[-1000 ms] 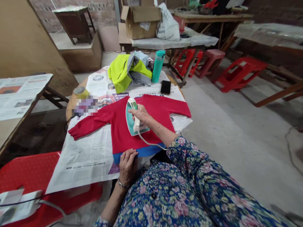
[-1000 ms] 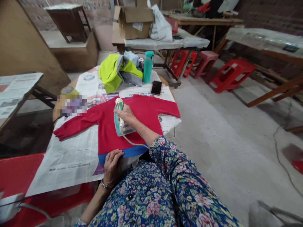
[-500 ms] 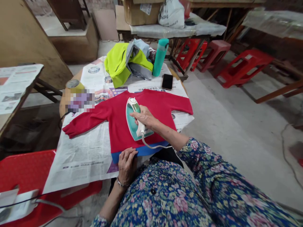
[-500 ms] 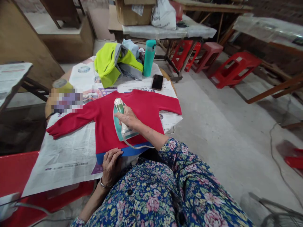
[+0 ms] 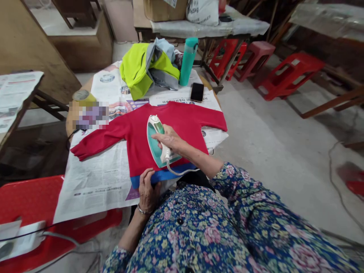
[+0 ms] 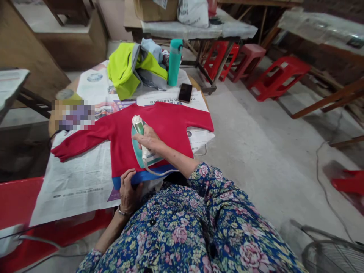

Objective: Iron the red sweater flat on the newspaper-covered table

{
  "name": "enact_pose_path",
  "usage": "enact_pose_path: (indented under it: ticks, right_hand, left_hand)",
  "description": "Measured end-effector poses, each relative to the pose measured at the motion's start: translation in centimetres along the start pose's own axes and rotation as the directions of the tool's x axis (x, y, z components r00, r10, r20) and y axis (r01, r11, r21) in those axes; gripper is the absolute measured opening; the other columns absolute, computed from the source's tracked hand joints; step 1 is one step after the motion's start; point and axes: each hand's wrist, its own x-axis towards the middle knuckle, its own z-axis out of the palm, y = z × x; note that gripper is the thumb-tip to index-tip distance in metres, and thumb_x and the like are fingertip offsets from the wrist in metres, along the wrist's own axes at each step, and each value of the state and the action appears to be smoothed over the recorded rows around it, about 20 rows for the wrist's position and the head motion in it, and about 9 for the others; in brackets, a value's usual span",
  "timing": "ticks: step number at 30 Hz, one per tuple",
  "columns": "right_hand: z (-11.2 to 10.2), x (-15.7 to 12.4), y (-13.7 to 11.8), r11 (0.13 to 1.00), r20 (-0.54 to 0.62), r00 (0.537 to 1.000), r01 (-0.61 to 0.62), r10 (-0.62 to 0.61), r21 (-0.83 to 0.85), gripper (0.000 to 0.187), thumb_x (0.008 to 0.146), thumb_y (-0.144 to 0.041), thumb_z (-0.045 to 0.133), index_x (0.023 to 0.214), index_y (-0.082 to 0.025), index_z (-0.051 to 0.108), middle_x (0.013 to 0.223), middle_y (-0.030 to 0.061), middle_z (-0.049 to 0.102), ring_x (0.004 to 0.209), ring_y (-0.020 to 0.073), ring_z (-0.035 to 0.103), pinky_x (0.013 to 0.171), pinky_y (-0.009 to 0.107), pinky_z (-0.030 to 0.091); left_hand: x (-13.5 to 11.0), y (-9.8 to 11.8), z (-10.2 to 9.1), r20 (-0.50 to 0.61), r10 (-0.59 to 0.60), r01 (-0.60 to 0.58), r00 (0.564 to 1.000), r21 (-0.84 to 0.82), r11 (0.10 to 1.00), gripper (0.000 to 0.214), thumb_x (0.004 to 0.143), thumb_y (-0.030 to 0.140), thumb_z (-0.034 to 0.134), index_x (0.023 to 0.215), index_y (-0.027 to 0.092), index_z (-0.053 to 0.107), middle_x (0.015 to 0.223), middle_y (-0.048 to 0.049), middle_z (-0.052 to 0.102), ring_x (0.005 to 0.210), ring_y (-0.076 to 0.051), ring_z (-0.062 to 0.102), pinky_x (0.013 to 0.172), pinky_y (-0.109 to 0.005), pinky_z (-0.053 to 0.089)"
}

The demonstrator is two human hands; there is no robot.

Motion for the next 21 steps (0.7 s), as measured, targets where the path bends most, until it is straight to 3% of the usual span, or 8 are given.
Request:
enact_pose_path:
  ticks: [3, 7, 12, 21]
  right_hand:
    - [-0.1, -2.6, 0.2, 0.998, -0.013, 1.0, -0.009, 0.008, -0.07, 0.029, 0.093, -0.027, 0.077, 0.091, -0.026, 0.048, 0.055, -0.0067, 0.056, 0.045, 0.0116, 0.049, 0.043, 0.021, 0.037]
    - [-0.6, -5.0, 0.4, 0.997, -0.001, 1.0, -0.018, 0.018, -0.074, 0.022, 0.094, -0.024, 0.072, 0.092, -0.025, 0.051, 0.054, -0.0064, 0.056, 0.046, 0.0118, 0.049, 0.044, 0.021, 0.038]
    - [-2.0, -5.9, 0.7, 0.995, 0.019, 1.0, -0.016, 0.018, -0.101, 0.019, 0.093, -0.023, 0.071, 0.088, -0.024, 0.053, 0.054, -0.0058, 0.055, 0.05, 0.0125, 0.05, 0.047, 0.021, 0.038]
    - [-4.1, -6.7, 0.7, 0.989, -0.095, 0.995, -0.017, 0.003, -0.144, 0.02, 0.091, -0.027, 0.072, 0.084, -0.023, 0.055, 0.055, -0.0015, 0.057, 0.052, 0.0146, 0.051, 0.047, 0.023, 0.038]
  left_hand:
    - [0.1, 0.2, 0.2, -0.035, -0.024, 0.024, 0.999, -0.012, 1.0, 0.049, 0.099, 0.02, 0.066, 0.147, 0.02, 0.056, 0.127, -0.0137, 0.072, 0.118, -0.027, 0.072, 0.1, -0.043, 0.061]
    - [0.3, 0.4, 0.2, 0.002, -0.014, 0.014, 1.0, 0.008, 1.0, 0.047, 0.097, 0.015, 0.063, 0.145, 0.02, 0.059, 0.125, -0.0132, 0.074, 0.116, -0.027, 0.071, 0.103, -0.043, 0.059]
    - [0.6, 0.5, -0.3, 0.069, 0.044, -0.049, 0.997, 0.067, 0.997, 0.037, 0.097, 0.011, 0.06, 0.13, 0.023, 0.07, 0.122, -0.0121, 0.076, 0.111, -0.027, 0.071, 0.103, -0.041, 0.057]
    - [0.5, 0.4, -0.5, 0.109, 0.042, -0.048, 0.993, 0.055, 0.997, 0.034, 0.094, 0.009, 0.062, 0.121, 0.025, 0.075, 0.121, -0.0114, 0.077, 0.112, -0.027, 0.072, 0.103, -0.042, 0.056]
